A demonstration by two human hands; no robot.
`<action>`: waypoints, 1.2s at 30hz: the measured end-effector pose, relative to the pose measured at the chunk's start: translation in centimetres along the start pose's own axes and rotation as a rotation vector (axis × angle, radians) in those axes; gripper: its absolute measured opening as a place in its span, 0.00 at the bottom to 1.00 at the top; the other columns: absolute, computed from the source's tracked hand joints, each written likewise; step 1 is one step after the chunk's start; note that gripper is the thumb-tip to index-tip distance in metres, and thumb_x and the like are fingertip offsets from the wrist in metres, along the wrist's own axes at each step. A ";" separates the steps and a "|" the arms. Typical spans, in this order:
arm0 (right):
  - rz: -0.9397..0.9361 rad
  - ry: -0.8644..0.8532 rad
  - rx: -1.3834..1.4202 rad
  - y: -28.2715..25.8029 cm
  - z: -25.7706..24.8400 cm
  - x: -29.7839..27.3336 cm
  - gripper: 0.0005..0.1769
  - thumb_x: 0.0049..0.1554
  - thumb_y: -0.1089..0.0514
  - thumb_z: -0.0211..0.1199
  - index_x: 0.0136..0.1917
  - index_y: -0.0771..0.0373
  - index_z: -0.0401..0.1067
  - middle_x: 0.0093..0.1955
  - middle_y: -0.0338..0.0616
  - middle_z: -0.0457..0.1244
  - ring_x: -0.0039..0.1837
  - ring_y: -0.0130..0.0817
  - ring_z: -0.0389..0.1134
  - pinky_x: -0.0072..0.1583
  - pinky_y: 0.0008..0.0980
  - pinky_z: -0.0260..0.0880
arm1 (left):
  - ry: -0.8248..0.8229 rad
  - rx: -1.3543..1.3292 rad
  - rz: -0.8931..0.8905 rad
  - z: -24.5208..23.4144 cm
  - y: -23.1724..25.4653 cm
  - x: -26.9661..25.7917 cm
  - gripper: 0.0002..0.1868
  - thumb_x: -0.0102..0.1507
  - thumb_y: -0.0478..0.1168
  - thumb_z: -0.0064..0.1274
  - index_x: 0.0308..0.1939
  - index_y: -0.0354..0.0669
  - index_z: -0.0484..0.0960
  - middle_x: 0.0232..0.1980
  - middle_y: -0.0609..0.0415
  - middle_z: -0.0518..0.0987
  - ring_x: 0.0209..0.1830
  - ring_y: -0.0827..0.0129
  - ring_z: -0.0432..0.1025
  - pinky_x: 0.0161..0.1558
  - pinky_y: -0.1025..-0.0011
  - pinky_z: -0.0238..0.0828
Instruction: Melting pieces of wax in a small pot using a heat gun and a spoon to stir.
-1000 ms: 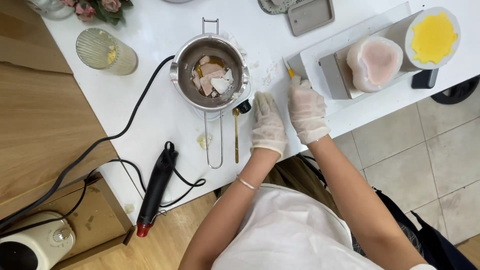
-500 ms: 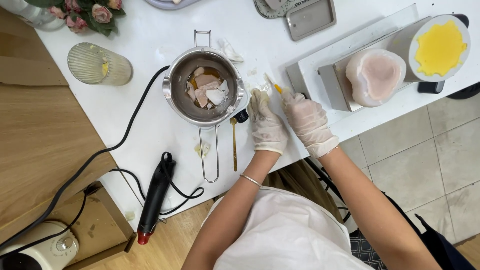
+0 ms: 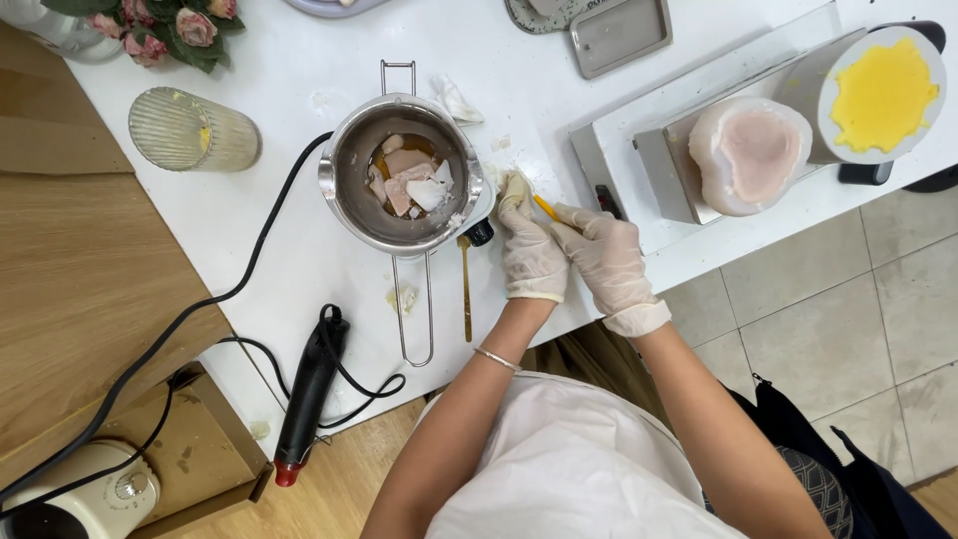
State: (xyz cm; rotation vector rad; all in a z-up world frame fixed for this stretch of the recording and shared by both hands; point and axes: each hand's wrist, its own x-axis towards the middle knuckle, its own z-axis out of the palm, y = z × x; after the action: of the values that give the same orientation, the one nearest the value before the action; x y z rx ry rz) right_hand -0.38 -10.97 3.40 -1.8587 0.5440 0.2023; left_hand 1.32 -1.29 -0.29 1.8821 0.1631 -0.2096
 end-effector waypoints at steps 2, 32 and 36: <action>0.065 0.031 0.055 -1.1 -0.4 -1.0 0.19 0.56 0.63 0.69 0.61 0.68 0.77 0.53 0.48 0.71 0.48 0.26 0.69 0.50 0.26 0.72 | 0.007 -0.057 0.071 0.7 -0.8 -0.3 0.31 0.64 0.28 0.47 0.67 0.27 0.50 0.76 0.30 0.56 0.78 0.46 0.55 0.78 0.61 0.50; -0.791 0.203 -0.745 -12.0 4.1 -8.0 0.16 0.59 0.58 0.69 0.60 0.58 0.73 0.34 0.40 0.62 0.31 0.38 0.64 0.34 0.38 0.62 | -0.023 -0.878 -0.234 -21.1 7.7 -0.1 0.44 0.63 0.34 0.55 0.75 0.47 0.42 0.72 0.32 0.69 0.71 0.55 0.66 0.73 0.60 0.55; -0.794 0.185 -0.498 -12.8 4.4 -8.9 0.19 0.63 0.57 0.68 0.66 0.53 0.71 0.34 0.38 0.62 0.31 0.31 0.63 0.34 0.34 0.63 | -0.116 -1.060 -0.280 -22.1 9.3 -0.3 0.56 0.56 0.40 0.61 0.77 0.45 0.37 0.75 0.36 0.64 0.77 0.53 0.59 0.78 0.56 0.44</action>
State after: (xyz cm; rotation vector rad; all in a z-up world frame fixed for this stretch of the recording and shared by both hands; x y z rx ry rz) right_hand -1.71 -1.16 16.22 -2.4457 -0.1752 -0.4029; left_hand 4.49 16.77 15.20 0.7869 0.3723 -0.3382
